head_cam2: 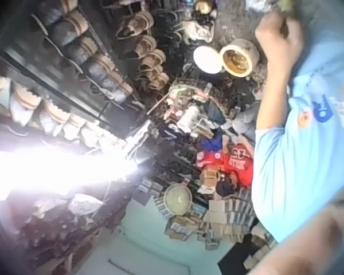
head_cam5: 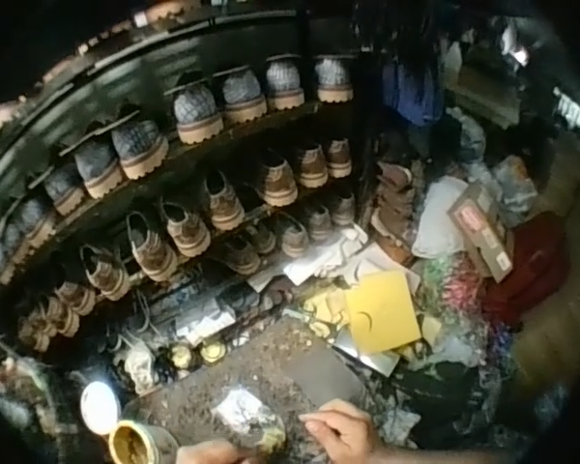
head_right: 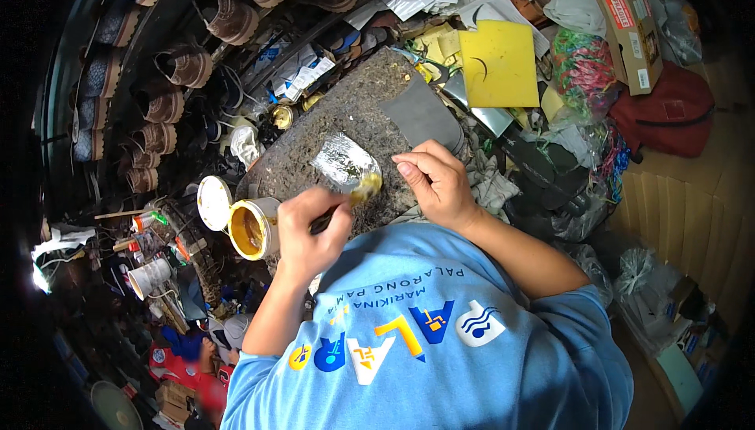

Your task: Applying glue to shoe soles and placing them on a rack in a workshop.

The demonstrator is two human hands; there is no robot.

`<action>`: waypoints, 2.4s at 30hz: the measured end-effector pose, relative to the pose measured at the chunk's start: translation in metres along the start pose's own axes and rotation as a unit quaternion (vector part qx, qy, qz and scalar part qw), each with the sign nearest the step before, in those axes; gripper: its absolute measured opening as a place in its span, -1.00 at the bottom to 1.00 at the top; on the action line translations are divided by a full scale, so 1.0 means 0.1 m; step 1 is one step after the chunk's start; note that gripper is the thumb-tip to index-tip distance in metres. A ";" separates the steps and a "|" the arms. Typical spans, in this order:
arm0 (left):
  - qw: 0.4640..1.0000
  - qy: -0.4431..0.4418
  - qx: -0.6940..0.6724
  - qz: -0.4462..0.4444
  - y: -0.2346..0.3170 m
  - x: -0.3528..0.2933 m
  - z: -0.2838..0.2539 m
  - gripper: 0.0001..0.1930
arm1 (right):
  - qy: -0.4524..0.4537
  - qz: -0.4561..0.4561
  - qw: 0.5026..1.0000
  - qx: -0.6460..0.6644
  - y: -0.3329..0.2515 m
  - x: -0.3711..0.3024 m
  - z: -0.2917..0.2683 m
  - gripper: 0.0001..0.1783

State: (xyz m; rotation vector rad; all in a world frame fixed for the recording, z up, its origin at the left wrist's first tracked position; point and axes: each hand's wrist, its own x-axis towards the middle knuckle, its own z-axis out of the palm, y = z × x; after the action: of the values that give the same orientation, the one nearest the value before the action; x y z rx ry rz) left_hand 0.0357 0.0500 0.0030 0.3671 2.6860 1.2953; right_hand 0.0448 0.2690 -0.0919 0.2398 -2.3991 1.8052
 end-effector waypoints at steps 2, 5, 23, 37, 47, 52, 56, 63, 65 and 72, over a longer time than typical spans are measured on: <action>0.997 0.069 -0.014 -0.011 -0.14 -0.12 -0.05 -0.94 | 0.004 0.015 1.000 0.004 0.01 0.00 -0.01 -0.84; 0.988 0.133 0.023 -0.081 -0.21 -0.06 0.02 -0.91 | 0.005 0.013 1.000 0.004 0.01 0.00 0.01 -0.84; 0.997 0.070 0.003 -0.016 -0.10 -0.17 -0.08 -0.90 | 0.022 0.071 0.997 0.029 0.00 0.01 0.03 -0.82; 0.995 0.094 0.000 0.041 -0.24 -0.03 0.04 -0.94 | 0.022 0.043 0.999 -0.018 -0.03 0.07 0.08 -0.81; 0.998 -0.027 0.000 0.051 -0.17 -0.14 -0.26 -0.90 | 0.020 0.036 0.999 -0.029 0.01 0.06 0.09 -0.80; 0.997 -0.010 0.067 0.033 -0.39 -0.05 -0.50 -0.92 | 0.001 0.062 0.998 -0.028 -0.02 0.06 0.07 -0.81; 0.994 0.095 0.061 0.006 -0.43 -0.14 -0.20 -0.97 | 0.005 0.053 0.998 -0.032 -0.01 0.07 0.10 -0.82; 0.997 0.079 0.012 -0.021 -0.21 -0.13 -0.16 -0.90 | -0.045 0.067 0.994 -0.071 -0.02 0.04 0.08 -0.74; 0.994 0.108 -0.003 -0.021 -0.30 -0.07 -0.07 -0.95 | -0.068 0.066 0.991 -0.090 -0.06 0.06 0.12 -0.67; 0.998 0.009 0.031 0.051 -0.49 -0.15 -0.43 -0.94 | -0.210 0.054 0.936 -0.279 -0.26 0.14 0.24 -0.25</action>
State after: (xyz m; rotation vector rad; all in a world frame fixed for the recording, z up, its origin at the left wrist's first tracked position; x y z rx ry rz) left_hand 0.0329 -0.0162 -0.0088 0.5091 2.7605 1.2483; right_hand 0.0362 0.2383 -0.0711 0.4708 -3.1548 1.1032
